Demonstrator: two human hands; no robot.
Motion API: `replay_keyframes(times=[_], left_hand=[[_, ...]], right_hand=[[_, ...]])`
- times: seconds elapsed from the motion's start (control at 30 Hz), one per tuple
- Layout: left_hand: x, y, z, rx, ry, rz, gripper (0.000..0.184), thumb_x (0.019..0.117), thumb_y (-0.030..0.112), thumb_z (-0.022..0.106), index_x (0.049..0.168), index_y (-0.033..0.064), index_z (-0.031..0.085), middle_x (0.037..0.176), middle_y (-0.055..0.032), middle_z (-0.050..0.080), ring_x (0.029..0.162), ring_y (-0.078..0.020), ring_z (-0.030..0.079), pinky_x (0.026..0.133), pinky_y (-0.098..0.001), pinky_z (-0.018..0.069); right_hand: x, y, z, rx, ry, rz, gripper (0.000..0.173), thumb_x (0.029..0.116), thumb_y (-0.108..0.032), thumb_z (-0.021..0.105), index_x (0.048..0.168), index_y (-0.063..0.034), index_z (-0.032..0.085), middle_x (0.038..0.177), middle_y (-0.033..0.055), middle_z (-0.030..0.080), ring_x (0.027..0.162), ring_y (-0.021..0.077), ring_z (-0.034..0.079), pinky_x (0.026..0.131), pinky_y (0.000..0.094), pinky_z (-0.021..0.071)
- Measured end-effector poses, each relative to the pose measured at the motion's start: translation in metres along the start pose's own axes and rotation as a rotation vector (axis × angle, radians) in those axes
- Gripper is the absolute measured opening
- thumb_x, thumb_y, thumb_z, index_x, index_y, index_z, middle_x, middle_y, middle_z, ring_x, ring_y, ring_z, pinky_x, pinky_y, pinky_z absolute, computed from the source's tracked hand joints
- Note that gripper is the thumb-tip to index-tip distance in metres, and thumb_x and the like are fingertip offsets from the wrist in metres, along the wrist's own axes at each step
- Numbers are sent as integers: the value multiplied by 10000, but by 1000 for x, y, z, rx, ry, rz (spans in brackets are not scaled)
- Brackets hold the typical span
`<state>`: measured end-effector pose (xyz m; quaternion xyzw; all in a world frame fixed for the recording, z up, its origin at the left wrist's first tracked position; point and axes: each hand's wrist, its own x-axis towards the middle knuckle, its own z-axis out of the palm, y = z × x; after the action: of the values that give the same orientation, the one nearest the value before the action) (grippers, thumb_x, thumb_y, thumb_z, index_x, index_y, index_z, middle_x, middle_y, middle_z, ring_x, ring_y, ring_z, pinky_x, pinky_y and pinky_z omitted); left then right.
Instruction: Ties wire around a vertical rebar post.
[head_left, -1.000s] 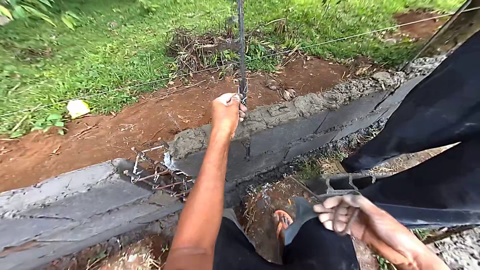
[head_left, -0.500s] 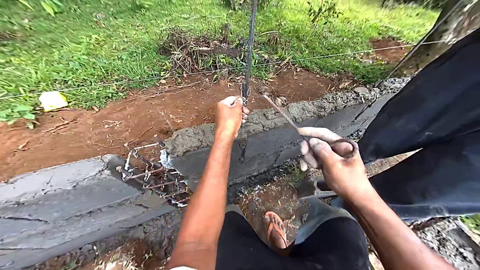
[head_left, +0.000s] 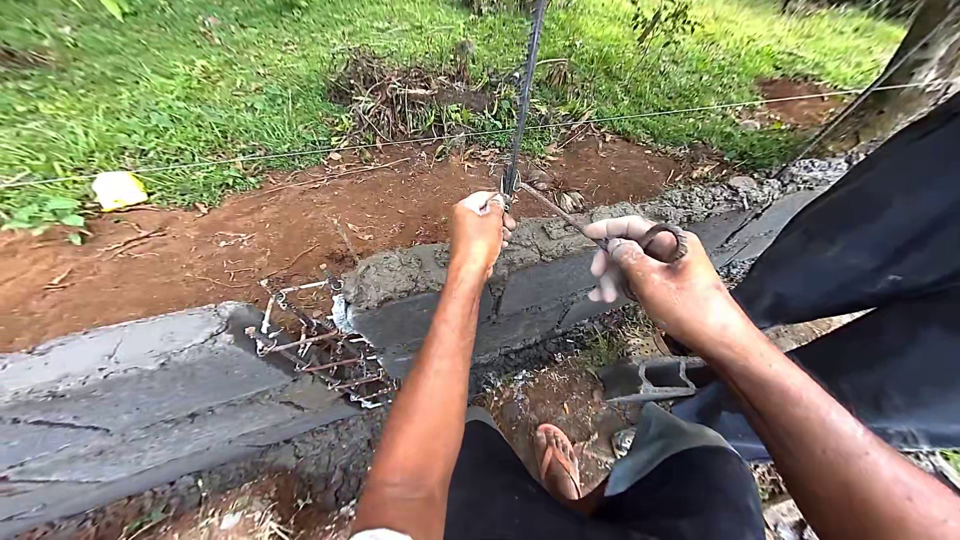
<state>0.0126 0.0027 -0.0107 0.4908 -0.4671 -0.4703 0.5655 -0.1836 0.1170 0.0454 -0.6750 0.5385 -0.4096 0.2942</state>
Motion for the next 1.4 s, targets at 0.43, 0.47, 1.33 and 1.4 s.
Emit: replay_keyframes(times=[0.43, 0.47, 1.33, 1.4], left_hand=[[-3, -22, 14, -101, 83, 70, 243, 1085, 122, 498, 1220, 1, 661, 719, -43, 663, 557, -97, 605, 523, -242, 517], [-4, -27, 21, -141, 97, 80, 251, 1085, 116, 493, 1237, -6, 651, 731, -49, 669, 561, -102, 615, 529, -250, 529], [9, -48, 78, -1120, 30, -40, 192, 1104, 108, 414, 1198, 51, 572, 907, -70, 710, 770, -155, 725, 710, -273, 623], [1, -41, 72, -1067, 24, -68, 206, 1110, 124, 409, 1242, 66, 556, 932, -42, 675, 792, -125, 692, 751, -260, 602]], right_hand=[[2, -24, 6, 714, 40, 380, 338, 1122, -172, 369, 1131, -1, 661, 688, 68, 618, 547, 165, 647, 574, 369, 636], [2, -26, 9, 743, 51, 396, 345, 1122, -188, 371, 1119, -6, 664, 696, 63, 606, 550, 160, 635, 573, 367, 632], [-1, -66, 38, -973, -226, -423, 200, 970, -158, 634, 1142, -82, 701, 782, 91, 648, 601, 264, 647, 499, 433, 525], [-4, -55, 12, -609, -113, -413, 292, 1015, -204, 537, 1254, -160, 700, 785, -34, 663, 610, 101, 631, 529, 323, 558]])
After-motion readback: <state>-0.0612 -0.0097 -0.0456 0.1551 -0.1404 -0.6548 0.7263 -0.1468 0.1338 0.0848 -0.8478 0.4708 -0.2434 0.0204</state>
